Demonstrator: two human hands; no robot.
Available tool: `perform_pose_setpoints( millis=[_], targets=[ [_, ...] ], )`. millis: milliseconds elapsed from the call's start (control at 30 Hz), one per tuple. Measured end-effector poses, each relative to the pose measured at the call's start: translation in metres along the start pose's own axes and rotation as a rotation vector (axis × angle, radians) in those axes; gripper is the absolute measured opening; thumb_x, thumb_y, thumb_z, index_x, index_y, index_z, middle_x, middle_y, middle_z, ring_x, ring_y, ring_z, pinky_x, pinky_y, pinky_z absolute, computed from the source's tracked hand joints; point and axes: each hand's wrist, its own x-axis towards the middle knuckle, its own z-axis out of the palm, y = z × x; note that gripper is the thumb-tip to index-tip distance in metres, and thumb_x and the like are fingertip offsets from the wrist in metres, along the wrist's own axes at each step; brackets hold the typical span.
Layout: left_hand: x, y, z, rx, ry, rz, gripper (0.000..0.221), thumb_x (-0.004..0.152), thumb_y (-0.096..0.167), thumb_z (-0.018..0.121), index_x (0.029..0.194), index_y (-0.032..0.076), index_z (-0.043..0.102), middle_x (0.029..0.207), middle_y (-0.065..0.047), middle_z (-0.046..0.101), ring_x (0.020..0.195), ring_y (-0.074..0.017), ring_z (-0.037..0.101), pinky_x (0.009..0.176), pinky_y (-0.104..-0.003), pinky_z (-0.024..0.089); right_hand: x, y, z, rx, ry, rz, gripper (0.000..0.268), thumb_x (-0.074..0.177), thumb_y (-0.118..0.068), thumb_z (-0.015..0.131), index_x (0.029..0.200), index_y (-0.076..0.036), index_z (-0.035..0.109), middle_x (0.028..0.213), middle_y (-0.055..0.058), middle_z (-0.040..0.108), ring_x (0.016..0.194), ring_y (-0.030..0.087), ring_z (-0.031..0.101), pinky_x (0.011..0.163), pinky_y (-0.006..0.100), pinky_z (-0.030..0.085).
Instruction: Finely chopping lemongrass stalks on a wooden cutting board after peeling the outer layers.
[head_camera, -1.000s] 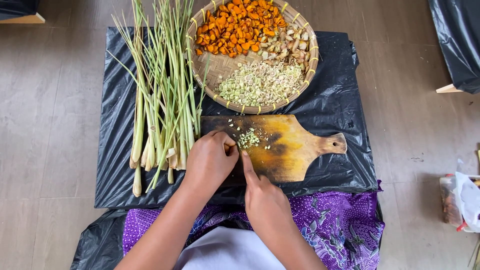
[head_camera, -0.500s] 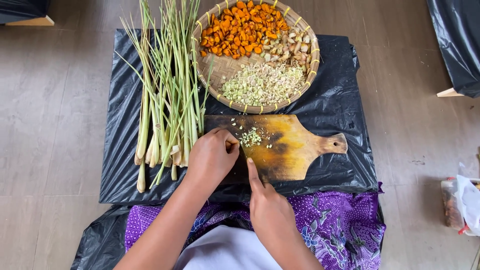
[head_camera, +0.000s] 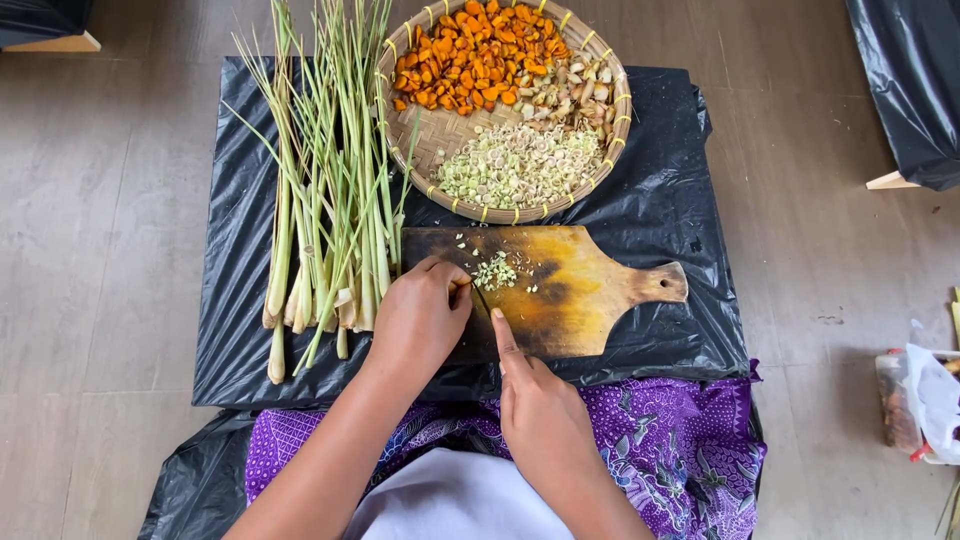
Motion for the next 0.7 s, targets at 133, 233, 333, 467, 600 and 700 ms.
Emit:
perform_pose_setpoints(
  millis=[133, 233, 333, 467, 600, 700],
  targets=[
    [-0.002, 0.0, -0.002, -0.02, 0.003, -0.002, 0.011, 0.087, 0.003, 0.064, 0.079, 0.01, 0.068, 0.081, -0.004, 0.067, 0.062, -0.0289, 0.063, 0.054, -0.043, 0.048, 0.002, -0.002, 0.003, 0.021, -0.035, 0.041, 0.07, 0.101, -0.015, 0.046, 0.166, -0.026, 0.024, 0.09, 0.008, 0.066, 0.064, 0.033, 0.067, 0.057, 0.048, 0.053],
    [0.001, -0.001, -0.002, -0.011, 0.005, -0.004, 0.01, 0.089, 0.004, 0.064, 0.081, 0.008, 0.069, 0.082, -0.006, 0.068, 0.062, -0.0302, 0.064, 0.054, -0.043, 0.049, 0.008, -0.003, 0.006, 0.011, -0.039, 0.037, 0.073, 0.1, -0.014, 0.048, 0.167, -0.027, 0.022, 0.089, 0.009, 0.065, 0.063, 0.034, 0.066, 0.058, 0.049, 0.053],
    [0.001, -0.002, -0.001, -0.004, -0.017, -0.019, 0.009, 0.085, 0.005, 0.066, 0.078, 0.009, 0.068, 0.079, -0.005, 0.067, 0.063, -0.0285, 0.063, 0.056, -0.043, 0.05, 0.018, -0.005, 0.008, -0.019, -0.029, 0.03, 0.071, 0.1, -0.015, 0.049, 0.166, -0.025, 0.025, 0.088, 0.012, 0.067, 0.066, 0.038, 0.068, 0.06, 0.052, 0.055],
    [0.004, 0.0, -0.001, 0.023, -0.02, -0.04, 0.006, 0.086, 0.006, 0.065, 0.082, 0.008, 0.069, 0.081, -0.008, 0.069, 0.061, -0.033, 0.065, 0.053, -0.045, 0.049, 0.032, -0.008, 0.011, -0.065, -0.04, 0.028, 0.072, 0.1, -0.014, 0.049, 0.166, -0.024, 0.024, 0.076, 0.012, 0.061, 0.057, 0.038, 0.065, 0.054, 0.053, 0.053],
    [0.001, 0.002, -0.003, 0.014, -0.025, -0.053, 0.007, 0.088, 0.007, 0.065, 0.083, 0.01, 0.07, 0.084, -0.006, 0.068, 0.063, -0.0302, 0.065, 0.054, -0.043, 0.051, 0.015, -0.004, 0.015, -0.158, -0.08, 0.05, 0.075, 0.099, -0.016, 0.051, 0.167, -0.024, 0.019, 0.086, 0.014, 0.065, 0.061, 0.04, 0.069, 0.054, 0.052, 0.056],
    [0.0, 0.002, -0.002, 0.025, -0.017, -0.041, 0.006, 0.088, 0.006, 0.064, 0.084, 0.009, 0.068, 0.084, -0.006, 0.068, 0.06, -0.0304, 0.064, 0.05, -0.043, 0.05, 0.013, -0.005, 0.016, -0.159, -0.099, 0.083, 0.078, 0.099, -0.017, 0.052, 0.168, -0.028, 0.016, 0.085, 0.011, 0.063, 0.062, 0.039, 0.068, 0.055, 0.053, 0.055]
  ],
)
